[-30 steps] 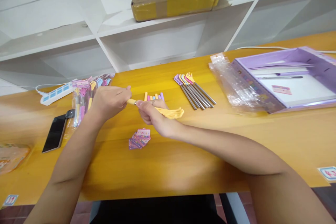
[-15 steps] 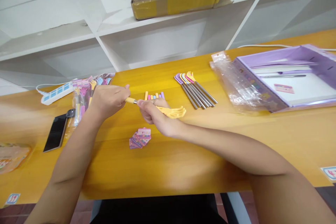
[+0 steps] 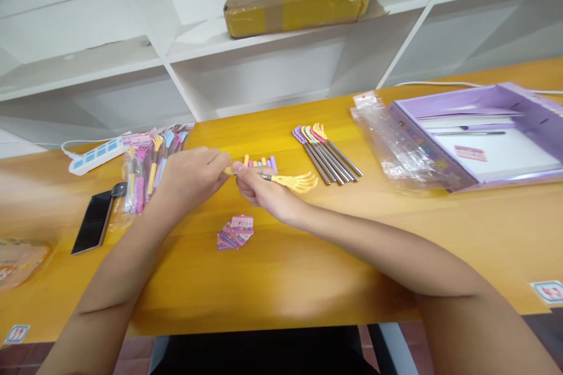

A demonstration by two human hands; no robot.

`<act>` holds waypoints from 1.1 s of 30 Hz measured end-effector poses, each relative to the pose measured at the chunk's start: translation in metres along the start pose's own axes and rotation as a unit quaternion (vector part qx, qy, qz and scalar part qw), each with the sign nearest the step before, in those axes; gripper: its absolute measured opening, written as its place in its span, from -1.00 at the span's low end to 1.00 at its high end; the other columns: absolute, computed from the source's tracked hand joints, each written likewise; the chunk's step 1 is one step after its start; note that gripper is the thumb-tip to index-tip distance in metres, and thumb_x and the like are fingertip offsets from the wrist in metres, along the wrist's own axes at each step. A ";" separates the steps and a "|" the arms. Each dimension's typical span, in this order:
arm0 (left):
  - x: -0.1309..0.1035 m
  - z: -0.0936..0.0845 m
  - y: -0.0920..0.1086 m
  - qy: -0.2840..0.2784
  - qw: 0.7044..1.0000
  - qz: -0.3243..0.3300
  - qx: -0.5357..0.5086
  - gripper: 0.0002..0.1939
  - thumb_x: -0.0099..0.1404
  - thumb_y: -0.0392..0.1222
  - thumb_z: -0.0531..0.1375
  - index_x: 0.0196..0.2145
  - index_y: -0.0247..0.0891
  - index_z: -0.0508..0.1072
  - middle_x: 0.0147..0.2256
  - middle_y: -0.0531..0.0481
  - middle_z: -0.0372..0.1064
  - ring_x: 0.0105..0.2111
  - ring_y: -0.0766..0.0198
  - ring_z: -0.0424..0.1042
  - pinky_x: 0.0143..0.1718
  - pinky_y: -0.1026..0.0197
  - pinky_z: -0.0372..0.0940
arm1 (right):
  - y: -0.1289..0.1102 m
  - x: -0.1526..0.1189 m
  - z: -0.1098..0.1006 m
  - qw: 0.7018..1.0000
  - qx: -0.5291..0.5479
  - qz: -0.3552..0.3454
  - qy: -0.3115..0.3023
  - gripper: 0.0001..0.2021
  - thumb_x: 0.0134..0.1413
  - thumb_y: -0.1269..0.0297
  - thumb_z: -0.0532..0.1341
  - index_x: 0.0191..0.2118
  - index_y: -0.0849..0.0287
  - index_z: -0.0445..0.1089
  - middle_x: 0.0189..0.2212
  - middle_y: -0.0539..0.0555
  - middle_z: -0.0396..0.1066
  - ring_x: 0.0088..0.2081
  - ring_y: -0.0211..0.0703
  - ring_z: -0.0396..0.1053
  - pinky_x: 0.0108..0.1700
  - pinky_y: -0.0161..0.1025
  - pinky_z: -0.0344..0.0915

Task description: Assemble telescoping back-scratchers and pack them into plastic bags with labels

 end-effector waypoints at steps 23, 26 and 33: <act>-0.003 0.032 -0.005 0.079 0.994 -0.019 -0.070 -0.55 0.58 -0.38 0.08 -0.52 -0.22 0.20 -0.66 0.12 0.16 -0.64 0.35 0.12 -0.50 0.16 -0.24 | 0.004 0.000 0.000 0.999 -0.012 -0.002 0.050 -0.35 0.22 -0.21 0.34 -0.54 0.06 -0.06 -0.59 -0.17 -0.18 -0.57 -0.40 -0.22 -0.53 -0.32 -0.25; -0.002 0.029 -0.007 0.090 0.995 -0.005 -0.035 -0.55 0.58 -0.37 0.09 -0.52 -0.22 0.21 -0.65 0.13 0.14 -0.64 0.36 0.09 -0.53 0.15 -0.22 | 0.002 -0.001 -0.001 0.998 -0.024 -0.012 0.052 -0.35 0.23 -0.21 0.34 -0.53 0.07 -0.03 -0.59 -0.17 -0.16 -0.57 -0.40 -0.20 -0.54 -0.33 -0.22; -0.003 0.029 -0.017 0.087 0.996 -0.011 -0.034 -0.53 0.59 -0.36 0.08 -0.54 -0.22 0.21 -0.65 0.12 0.11 -0.64 0.35 0.04 -0.54 0.15 -0.24 | 0.006 -0.001 -0.007 0.998 -0.026 -0.025 0.055 -0.37 0.29 -0.22 0.31 -0.52 0.07 0.00 -0.60 -0.16 -0.12 -0.57 -0.39 -0.21 -0.54 -0.31 -0.20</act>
Point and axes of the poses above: each hand's wrist, its own x-axis towards the middle knuckle, its own z-axis out of the palm, y = z × x, the point moved 9 cm from there along x, towards the middle knuckle
